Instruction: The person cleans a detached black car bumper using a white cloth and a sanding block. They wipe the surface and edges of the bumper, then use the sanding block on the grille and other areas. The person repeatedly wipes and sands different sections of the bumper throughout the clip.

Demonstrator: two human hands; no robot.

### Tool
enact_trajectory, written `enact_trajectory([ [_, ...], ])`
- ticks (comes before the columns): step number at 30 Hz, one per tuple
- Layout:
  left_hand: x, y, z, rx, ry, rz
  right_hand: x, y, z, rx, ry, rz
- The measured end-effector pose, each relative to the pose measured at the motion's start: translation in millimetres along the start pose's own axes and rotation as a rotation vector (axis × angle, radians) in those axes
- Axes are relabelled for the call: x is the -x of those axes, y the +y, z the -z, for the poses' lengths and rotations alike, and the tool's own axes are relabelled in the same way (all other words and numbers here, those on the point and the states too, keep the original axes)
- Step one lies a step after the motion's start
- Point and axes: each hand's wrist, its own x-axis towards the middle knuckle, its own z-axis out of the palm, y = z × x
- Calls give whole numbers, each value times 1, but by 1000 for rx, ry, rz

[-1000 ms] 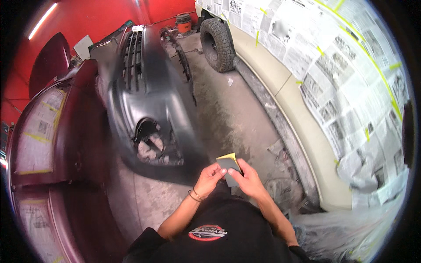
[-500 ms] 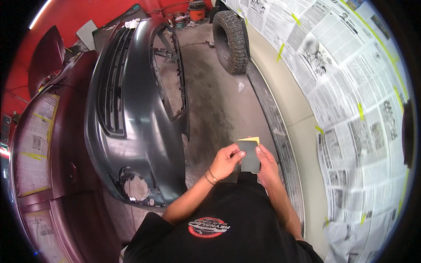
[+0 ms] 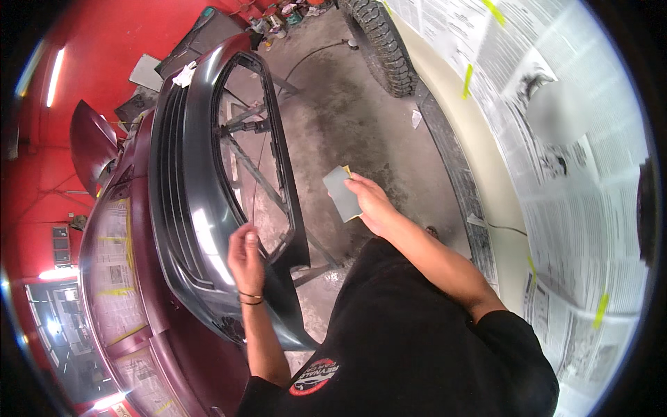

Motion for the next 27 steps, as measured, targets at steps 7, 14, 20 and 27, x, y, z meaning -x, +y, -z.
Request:
enact_trajectory([
  [7,-178,18,34,-441,99,-317,-167,-2,-40,413,348,183],
  [14,-360,-27,49,-766,-69,-411,-281,28,-93,840,412,374],
  [20,-447,-63,27,-1159,-128,-268,-288,91,-104,725,303,531],
  [27,-528,-73,23,-1173,-162,-341,-418,33,-97,539,248,368],
])
